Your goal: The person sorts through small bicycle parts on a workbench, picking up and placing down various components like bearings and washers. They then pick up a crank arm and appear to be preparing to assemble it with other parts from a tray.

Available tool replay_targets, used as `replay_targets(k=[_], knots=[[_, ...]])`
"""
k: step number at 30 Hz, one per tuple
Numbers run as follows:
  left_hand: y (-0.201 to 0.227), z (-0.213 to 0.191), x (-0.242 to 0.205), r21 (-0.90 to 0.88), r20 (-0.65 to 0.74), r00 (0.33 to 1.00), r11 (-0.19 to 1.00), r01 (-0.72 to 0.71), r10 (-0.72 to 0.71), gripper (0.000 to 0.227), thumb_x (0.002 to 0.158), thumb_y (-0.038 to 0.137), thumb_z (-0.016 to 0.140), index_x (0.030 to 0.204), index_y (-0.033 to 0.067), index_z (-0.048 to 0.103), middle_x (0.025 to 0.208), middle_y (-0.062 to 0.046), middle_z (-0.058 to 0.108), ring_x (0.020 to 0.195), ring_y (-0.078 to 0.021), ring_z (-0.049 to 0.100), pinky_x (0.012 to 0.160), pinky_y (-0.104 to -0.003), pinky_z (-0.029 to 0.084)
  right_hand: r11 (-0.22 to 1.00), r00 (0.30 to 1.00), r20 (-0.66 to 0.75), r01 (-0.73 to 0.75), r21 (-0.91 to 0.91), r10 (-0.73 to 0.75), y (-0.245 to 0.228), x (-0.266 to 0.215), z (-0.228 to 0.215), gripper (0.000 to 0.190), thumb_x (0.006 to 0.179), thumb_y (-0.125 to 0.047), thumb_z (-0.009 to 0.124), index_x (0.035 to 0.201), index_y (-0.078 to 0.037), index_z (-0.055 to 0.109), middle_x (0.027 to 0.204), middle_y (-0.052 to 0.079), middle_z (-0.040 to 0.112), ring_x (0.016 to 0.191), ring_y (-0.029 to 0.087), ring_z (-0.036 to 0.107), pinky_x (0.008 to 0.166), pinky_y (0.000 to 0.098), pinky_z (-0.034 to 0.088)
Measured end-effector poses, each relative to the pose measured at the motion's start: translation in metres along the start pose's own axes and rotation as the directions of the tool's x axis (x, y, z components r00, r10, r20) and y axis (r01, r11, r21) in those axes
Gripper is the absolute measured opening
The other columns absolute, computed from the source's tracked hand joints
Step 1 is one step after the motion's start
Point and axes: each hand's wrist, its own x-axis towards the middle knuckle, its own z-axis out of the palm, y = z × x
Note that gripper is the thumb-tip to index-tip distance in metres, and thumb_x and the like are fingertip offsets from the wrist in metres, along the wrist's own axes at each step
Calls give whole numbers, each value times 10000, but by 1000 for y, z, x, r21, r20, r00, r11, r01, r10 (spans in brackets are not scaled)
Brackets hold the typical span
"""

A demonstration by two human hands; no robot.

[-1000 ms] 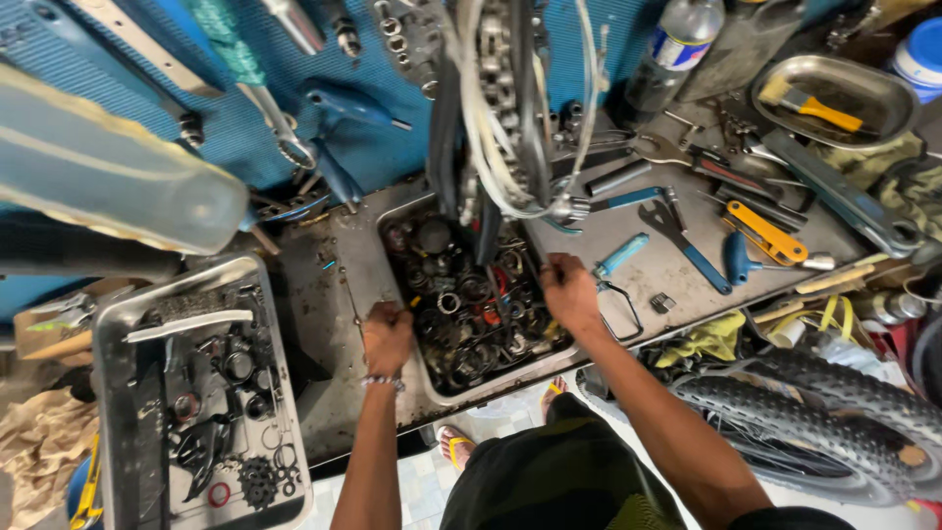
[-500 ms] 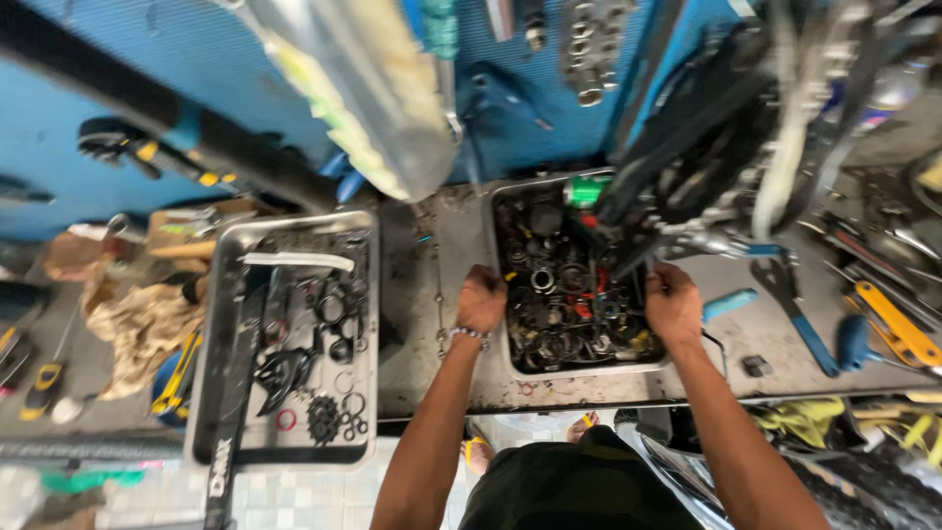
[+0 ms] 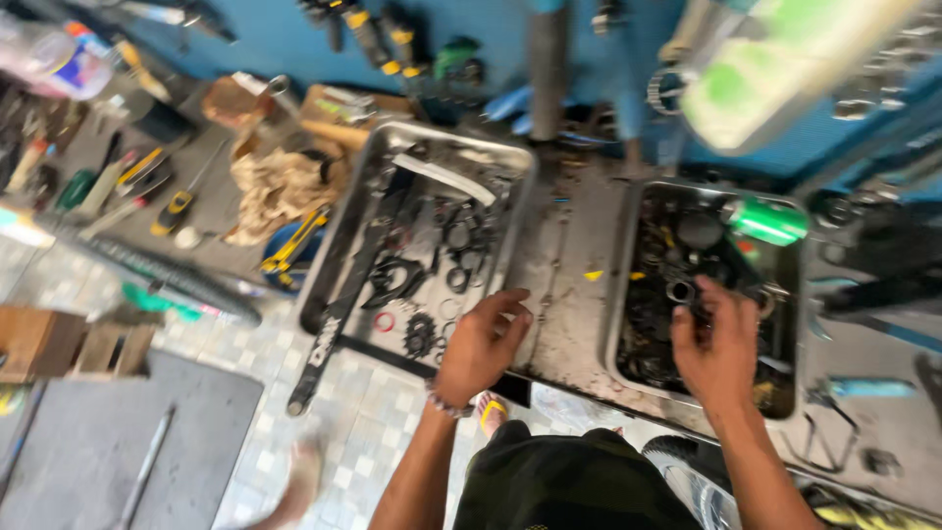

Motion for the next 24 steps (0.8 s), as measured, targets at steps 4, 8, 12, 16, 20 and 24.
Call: replay_targets(k=[4, 8, 12, 16, 20, 24], knots=[[-13, -89, -34, -65, -246, 966, 996, 68, -82, 302, 959, 177, 668, 1238, 66, 697, 950, -69, 766, 756, -98, 682, 638, -265, 566, 978, 988, 148, 21, 207, -53, -69, 8, 49, 455, 964, -141, 719, 1393, -54, 597, 1166, 143, 601, 935, 216, 624, 777, 342, 530], [-46, -167, -60, 60, -506, 862, 998, 33, 2, 247, 1009, 167, 662, 1220, 47, 707, 967, -43, 776, 807, -70, 674, 690, -235, 542, 896, 950, 312, -165, 413, 31, -102, 9, 100, 442, 980, -124, 702, 1395, -48, 573, 1127, 74, 618, 842, 126, 604, 674, 279, 488], [-72, -217, -72, 56, -576, 796, 963, 265, -186, 246, 988, 192, 667, 1185, 65, 742, 885, -84, 772, 701, -104, 644, 608, -272, 514, 807, 900, 422, -326, 493, 107, -115, 8, 136, 472, 1004, -177, 674, 1424, -23, 523, 1042, 44, 632, 812, 110, 611, 670, 258, 503], [-101, -243, -60, 104, -562, 816, 966, 237, -139, 257, 990, 198, 659, 1191, 56, 732, 963, -115, 782, 748, -136, 707, 681, -287, 574, 681, 823, 500, -531, 505, 271, -127, 6, 157, 492, 1005, -232, 653, 1417, -8, 504, 955, 50, 636, 732, 125, 618, 584, 274, 489], [-133, -254, -29, 132, -490, 870, 981, 140, -58, 257, 994, 172, 646, 1203, 40, 716, 1031, -137, 779, 916, -185, 773, 757, -301, 600, 568, 810, 509, -575, 588, 292, -131, 0, 170, 454, 1027, -242, 633, 1386, 4, 504, 935, 49, 624, 701, 126, 603, 565, 279, 488], [-169, -250, 11, 172, -416, 907, 973, 153, -69, 295, 965, 194, 671, 1204, 23, 698, 1051, -159, 770, 931, -236, 769, 757, -334, 592, 520, 779, 538, -621, 587, 322, -128, -8, 176, 414, 1025, -229, 635, 1347, 7, 527, 898, 43, 621, 689, 126, 600, 572, 284, 496]])
